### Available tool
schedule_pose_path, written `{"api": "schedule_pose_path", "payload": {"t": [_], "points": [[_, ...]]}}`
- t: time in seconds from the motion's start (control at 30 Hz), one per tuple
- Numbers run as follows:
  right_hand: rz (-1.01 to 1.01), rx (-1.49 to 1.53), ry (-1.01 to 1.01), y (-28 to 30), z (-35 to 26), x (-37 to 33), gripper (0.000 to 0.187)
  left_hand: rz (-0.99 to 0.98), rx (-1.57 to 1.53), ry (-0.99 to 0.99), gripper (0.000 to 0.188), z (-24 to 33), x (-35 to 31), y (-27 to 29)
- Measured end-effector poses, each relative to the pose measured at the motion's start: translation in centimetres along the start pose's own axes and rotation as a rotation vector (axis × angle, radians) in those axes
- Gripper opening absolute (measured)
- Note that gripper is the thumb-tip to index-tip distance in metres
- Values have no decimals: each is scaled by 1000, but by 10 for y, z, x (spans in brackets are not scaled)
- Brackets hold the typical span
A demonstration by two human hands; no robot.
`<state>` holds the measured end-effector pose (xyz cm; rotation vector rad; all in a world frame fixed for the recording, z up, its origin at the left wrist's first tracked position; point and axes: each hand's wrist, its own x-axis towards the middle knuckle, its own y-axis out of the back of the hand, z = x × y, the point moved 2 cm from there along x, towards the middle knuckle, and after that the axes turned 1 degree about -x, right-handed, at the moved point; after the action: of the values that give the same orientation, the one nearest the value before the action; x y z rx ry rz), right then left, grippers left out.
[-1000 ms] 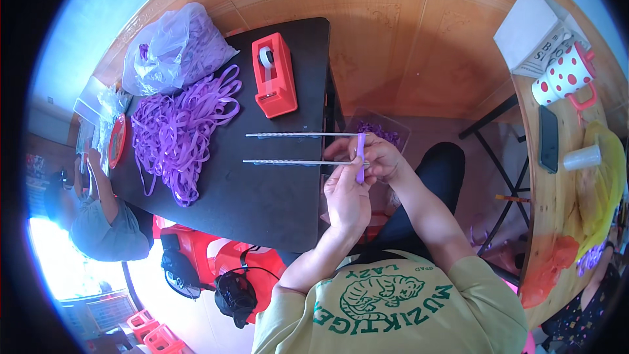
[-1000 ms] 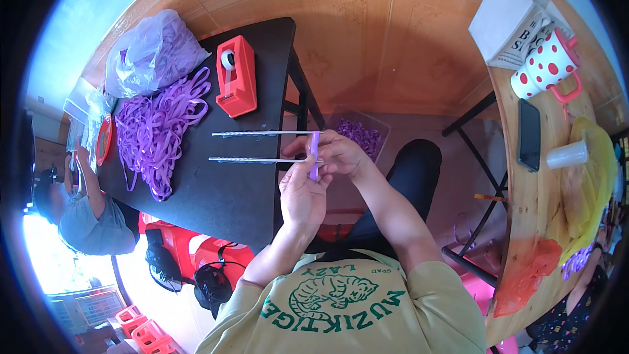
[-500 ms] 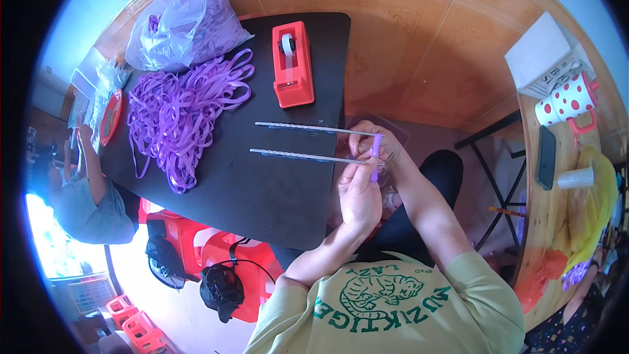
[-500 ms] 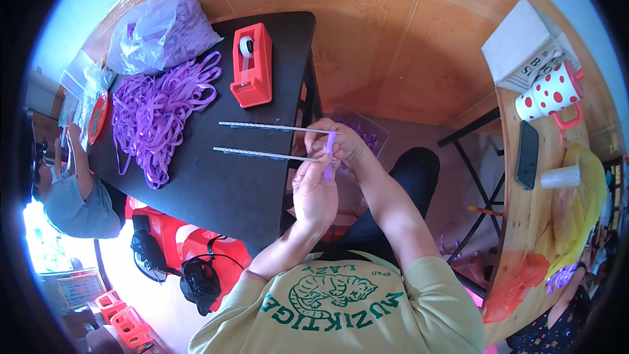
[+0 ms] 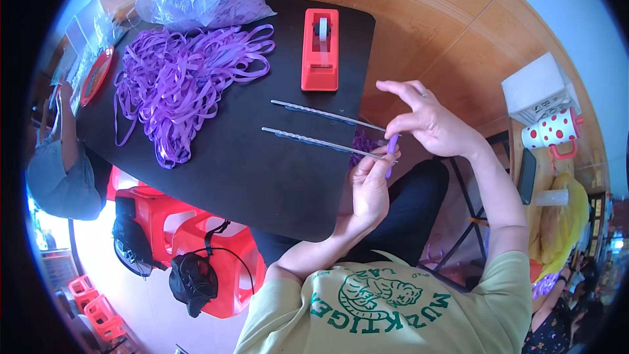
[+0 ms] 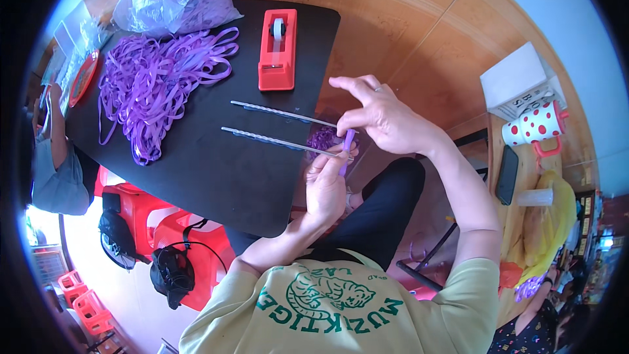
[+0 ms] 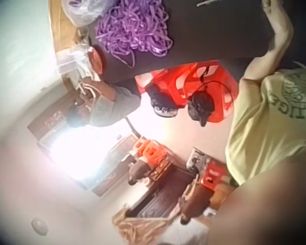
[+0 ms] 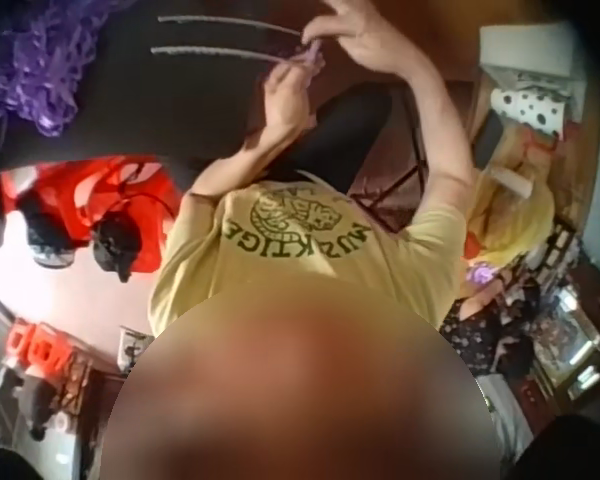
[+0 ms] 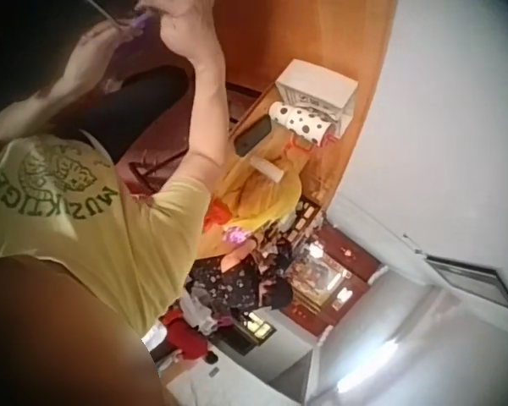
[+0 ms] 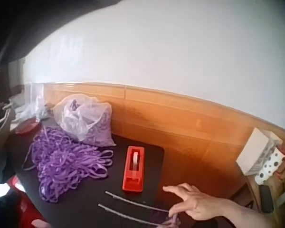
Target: The recorder is wrapping purple fabric straps around a component using metal rods as a jig for assembly.
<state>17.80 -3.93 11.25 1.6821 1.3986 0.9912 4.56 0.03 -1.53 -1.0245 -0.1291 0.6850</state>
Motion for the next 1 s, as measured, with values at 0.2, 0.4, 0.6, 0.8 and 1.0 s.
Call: {"api": "schedule_pose_path", "payload": {"t": [0.2,0.4,0.6,0.8,1.0], "points": [[-115,-173,-15,-10,-11,1,31,-20,33,-27,14,-5,2,3],[-147,-76,-24,-11,-1,9,31,-11,50,-36,15,-6,3,5],[-471,-146,-168,-6,-3,29,18,19,94,-41,14,-7,2,5],[-583,-503,-112,-13,-19,38,18,23,39,-56,11,-6,1,2],[-551,-562,-124,-19,-29,36,14,-10,65,-70,8,0,-2,-3]]}}
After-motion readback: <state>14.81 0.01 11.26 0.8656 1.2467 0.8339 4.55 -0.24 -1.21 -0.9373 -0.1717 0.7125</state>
